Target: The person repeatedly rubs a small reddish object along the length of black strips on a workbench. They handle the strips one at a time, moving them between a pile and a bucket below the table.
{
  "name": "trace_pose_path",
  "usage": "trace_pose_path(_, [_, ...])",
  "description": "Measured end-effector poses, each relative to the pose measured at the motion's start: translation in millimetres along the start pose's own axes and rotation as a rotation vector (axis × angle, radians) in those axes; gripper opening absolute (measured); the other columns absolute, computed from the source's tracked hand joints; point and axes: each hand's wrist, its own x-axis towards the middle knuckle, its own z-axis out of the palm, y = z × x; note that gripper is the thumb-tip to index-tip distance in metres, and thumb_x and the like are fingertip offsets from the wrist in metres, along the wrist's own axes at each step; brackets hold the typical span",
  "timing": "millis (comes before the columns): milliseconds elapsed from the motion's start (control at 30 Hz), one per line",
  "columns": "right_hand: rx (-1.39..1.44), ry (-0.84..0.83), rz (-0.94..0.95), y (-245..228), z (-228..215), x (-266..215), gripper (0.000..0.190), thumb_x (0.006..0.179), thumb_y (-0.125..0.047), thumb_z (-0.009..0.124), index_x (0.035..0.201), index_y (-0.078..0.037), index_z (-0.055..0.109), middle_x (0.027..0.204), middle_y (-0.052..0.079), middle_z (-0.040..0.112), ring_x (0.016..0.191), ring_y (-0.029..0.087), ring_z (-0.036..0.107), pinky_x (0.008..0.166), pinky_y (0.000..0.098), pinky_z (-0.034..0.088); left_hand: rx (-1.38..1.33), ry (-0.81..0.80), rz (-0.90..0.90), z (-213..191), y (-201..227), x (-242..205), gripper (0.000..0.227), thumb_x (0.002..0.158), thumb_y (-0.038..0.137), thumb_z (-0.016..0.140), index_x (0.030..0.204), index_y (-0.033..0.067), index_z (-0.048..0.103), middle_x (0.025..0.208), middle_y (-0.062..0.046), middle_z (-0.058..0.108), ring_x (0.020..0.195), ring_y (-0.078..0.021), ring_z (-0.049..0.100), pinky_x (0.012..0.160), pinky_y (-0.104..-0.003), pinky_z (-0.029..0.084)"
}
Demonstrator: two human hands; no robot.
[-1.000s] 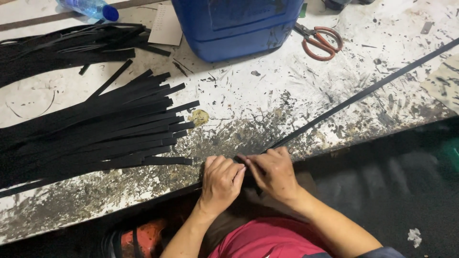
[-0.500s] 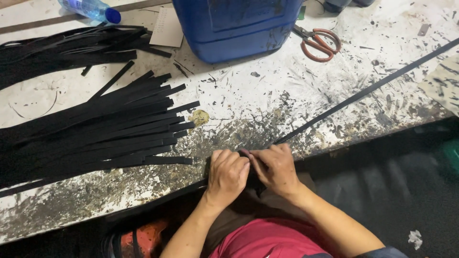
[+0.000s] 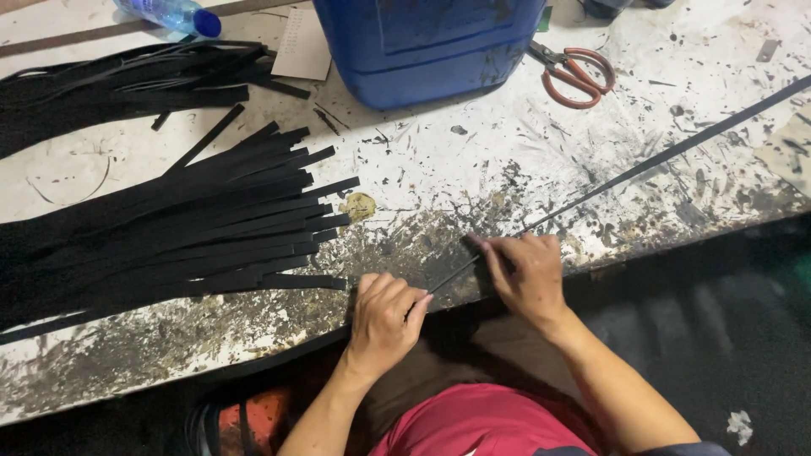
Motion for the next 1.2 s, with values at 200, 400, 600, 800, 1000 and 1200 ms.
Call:
trace_pose_path(200, [0.041,-0.028,-0.050,-20,21,-13,0.006,0.086,-0.019,0.076,0.091,-0.018,0.077,0.068,-0.001,0.072,0.060,0.019,0.063,0.071,0.0343,0.045,0.005,-0.019,-0.011,-2,2,5,0.010,0.087,0.015,0.078,0.082,0.0112,0.071,0.061,-0.001,0.055,0.063,-0.0237,0.062,0.074,-0.037,0.049])
trace_pose_path(400, [-0.109,-0.134,0.016,19,5,0,0.009,0.098,-0.025,0.069,0.094,-0.020,0.076,0.066,-0.003,0.066,0.063,0.018,0.054,0.072,0.0368,0.032,0.120,-0.139,-0.175,-31,-5,-21,0.019,0.092,0.029,0.077,0.092,0.0106,0.073,0.078,-0.001,0.070,0.075,-0.0184,0.057,0.078,-0.037,0.040])
trace_pose_path(600, [0.005,-0.201,0.073,11,9,-7,0.014,0.097,-0.025,0.067,0.101,-0.019,0.078,0.077,-0.003,0.073,0.065,0.017,0.057,0.076,0.0368,0.038,0.193,-0.342,-0.275,-102,4,-15,0.017,0.097,0.023,0.070,0.096,0.0075,0.062,0.093,-0.006,0.053,0.086,-0.0238,0.052,0.074,-0.039,0.047])
trace_pose_path(800, [-0.030,-0.210,0.046,5,13,-11,0.011,0.096,-0.025,0.070,0.098,-0.018,0.077,0.068,-0.003,0.069,0.060,0.014,0.055,0.072,0.0350,0.035,0.696,-0.389,0.068,-147,7,13,0.031,0.078,-0.012,0.069,0.085,0.0137,0.053,0.073,-0.003,0.047,0.059,-0.0197,0.050,0.052,-0.035,0.047])
trace_pose_path(1000, [-0.052,-0.227,0.051,11,18,-15,0.012,0.097,-0.027,0.068,0.099,-0.018,0.076,0.070,-0.004,0.072,0.058,0.012,0.054,0.069,0.0332,0.032,0.681,-0.711,-0.001,-191,-50,5,0.026,0.105,0.038,0.059,0.105,0.0121,0.065,0.082,-0.004,0.069,0.068,-0.0180,0.068,0.064,-0.033,0.062])
trace_pose_path(1200, [0.008,-0.158,0.120,0,13,-8,0.015,0.094,-0.032,0.071,0.096,-0.019,0.078,0.072,0.001,0.076,0.067,0.020,0.067,0.073,0.0331,0.044,0.616,-0.551,-0.126,-169,-87,-28,0.027,0.087,0.041,0.073,0.093,0.0148,0.074,0.083,-0.004,0.069,0.088,-0.0246,0.066,0.086,-0.041,0.047])
